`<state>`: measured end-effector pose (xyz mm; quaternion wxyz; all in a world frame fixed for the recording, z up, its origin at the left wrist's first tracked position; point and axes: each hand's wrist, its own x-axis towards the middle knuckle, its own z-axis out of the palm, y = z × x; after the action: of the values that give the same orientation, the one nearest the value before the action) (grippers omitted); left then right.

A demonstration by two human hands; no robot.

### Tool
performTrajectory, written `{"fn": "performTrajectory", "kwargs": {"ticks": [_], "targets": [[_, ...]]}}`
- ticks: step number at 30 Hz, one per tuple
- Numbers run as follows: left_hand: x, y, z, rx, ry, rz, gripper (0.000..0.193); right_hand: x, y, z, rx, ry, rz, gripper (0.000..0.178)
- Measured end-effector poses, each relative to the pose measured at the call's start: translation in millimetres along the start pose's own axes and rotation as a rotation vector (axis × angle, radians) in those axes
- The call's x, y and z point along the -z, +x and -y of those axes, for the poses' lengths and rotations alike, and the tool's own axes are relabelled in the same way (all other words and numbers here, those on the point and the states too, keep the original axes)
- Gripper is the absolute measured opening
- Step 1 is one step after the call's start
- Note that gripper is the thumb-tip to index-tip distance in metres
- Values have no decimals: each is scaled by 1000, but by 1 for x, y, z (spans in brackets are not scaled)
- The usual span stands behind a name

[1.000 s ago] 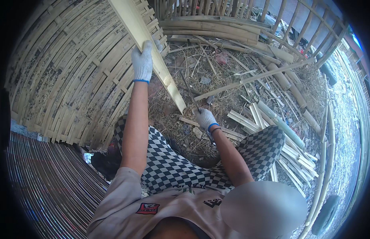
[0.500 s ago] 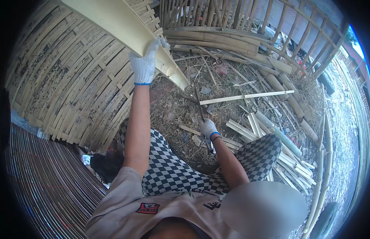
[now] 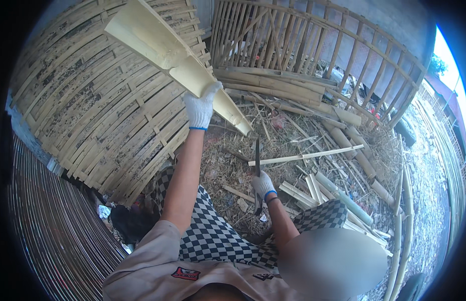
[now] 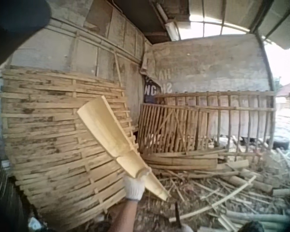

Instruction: Splitting and shaping bamboo strips using a machete and hammer for furniture or construction manufacturing.

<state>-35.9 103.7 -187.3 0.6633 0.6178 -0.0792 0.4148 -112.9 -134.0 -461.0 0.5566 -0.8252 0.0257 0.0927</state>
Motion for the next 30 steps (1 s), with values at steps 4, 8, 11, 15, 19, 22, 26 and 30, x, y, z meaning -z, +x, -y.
{"fn": "performTrajectory", "kwargs": {"ticks": [4, 8, 11, 15, 19, 22, 26, 30], "targets": [[-2, 1, -23, -2, 64, -9, 38, 27, -38, 113, 152, 342, -81, 18], [-27, 9, -34, 24, 51, 54, 37, 87, -83, 248, 477, 225, -216, 26], [-45, 24, -27, -52, 89, 111, 36, 113, -113, 340, 757, 91, -406, 23], [-72, 34, -14, -137, 102, 158, 37, 151, -127, 438, 981, -99, -571, 23], [-93, 22, -15, -66, 96, 189, 32, 184, -127, 502, 1089, -285, -607, 26], [-103, 13, -23, -68, 114, 217, 31, 175, -155, 525, 942, -379, -632, 31], [-113, 10, -21, -198, 53, 160, 33, 182, -149, 534, 936, -570, -698, 36], [-118, 2, -32, -196, 175, 184, 34, 190, -144, 534, 879, -637, -724, 36]]}}
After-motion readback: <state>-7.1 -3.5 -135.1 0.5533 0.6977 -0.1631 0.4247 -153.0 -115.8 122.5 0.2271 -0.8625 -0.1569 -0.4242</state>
